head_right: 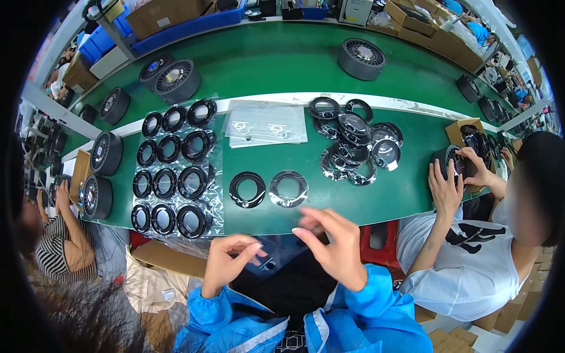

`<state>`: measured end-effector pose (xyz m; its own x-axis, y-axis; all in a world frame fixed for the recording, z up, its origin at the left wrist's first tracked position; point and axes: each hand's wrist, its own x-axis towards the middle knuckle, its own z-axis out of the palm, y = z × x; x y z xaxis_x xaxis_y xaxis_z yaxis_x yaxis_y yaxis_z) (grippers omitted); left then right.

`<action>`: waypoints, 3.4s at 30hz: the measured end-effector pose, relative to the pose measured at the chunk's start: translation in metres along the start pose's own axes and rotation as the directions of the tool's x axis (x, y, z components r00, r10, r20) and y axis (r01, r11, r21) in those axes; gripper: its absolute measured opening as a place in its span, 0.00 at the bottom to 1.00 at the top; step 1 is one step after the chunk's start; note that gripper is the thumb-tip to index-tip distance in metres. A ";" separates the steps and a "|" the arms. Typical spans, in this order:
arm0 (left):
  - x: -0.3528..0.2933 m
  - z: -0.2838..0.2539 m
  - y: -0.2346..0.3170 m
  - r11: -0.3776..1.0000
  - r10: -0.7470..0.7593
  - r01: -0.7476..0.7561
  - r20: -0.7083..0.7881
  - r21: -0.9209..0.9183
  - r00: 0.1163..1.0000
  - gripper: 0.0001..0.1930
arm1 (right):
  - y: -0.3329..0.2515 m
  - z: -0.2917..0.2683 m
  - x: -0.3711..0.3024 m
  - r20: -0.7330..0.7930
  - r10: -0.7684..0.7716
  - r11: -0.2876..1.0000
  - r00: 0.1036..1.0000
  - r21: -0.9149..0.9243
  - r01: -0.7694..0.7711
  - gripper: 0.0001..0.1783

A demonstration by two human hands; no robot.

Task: Assembling circular electronic or mechanical components on an assembly line.

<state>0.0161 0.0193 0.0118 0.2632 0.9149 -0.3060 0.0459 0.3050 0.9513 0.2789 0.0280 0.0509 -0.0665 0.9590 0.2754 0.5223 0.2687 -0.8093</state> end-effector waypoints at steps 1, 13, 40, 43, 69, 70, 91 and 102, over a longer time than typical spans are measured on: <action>-0.003 -0.003 0.000 1.000 0.004 -0.004 -0.001 0.003 1.000 0.08 | -0.006 -0.003 0.004 -0.144 -0.267 0.936 0.953 -0.273 0.221 0.24; -0.028 -0.002 0.031 0.850 0.466 -0.424 -0.070 0.312 0.882 0.08 | -0.031 0.038 0.003 0.242 -0.573 0.756 0.783 -0.213 0.619 0.20; -0.013 -0.029 0.013 0.843 0.385 -0.334 -0.039 0.422 0.922 0.07 | 0.010 0.063 0.083 0.165 0.287 0.805 0.944 0.493 -0.331 0.05; -0.009 -0.013 0.000 0.856 0.358 -0.302 -0.059 0.420 0.932 0.06 | 0.026 0.080 0.086 0.156 0.359 0.827 0.920 0.403 -0.391 0.05; -0.007 -0.016 -0.007 0.886 0.327 -0.277 -0.077 0.372 0.942 0.06 | 0.043 0.086 0.095 0.189 0.232 0.921 0.954 0.273 -0.277 0.05; -0.007 -0.016 -0.008 0.887 0.329 -0.282 -0.072 0.367 0.942 0.06 | 0.041 0.086 0.096 0.183 0.212 0.935 0.960 0.246 -0.254 0.06; -0.033 -0.252 -0.213 0.574 0.118 0.391 -0.545 0.720 0.830 0.12 | 0.013 0.019 0.063 0.213 -0.115 0.933 0.970 -0.312 0.179 0.34; 0.049 -0.212 -0.174 0.575 0.160 0.119 -0.254 0.810 0.954 0.13 | 0.013 0.107 0.090 0.293 -0.269 0.831 0.917 -0.411 0.375 0.39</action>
<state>-0.1834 0.0675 -0.1766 0.0139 0.9886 -0.1497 0.8380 0.0701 0.5411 0.1891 0.1274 0.0094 -0.4506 0.8339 0.3188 0.7585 0.5459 -0.3558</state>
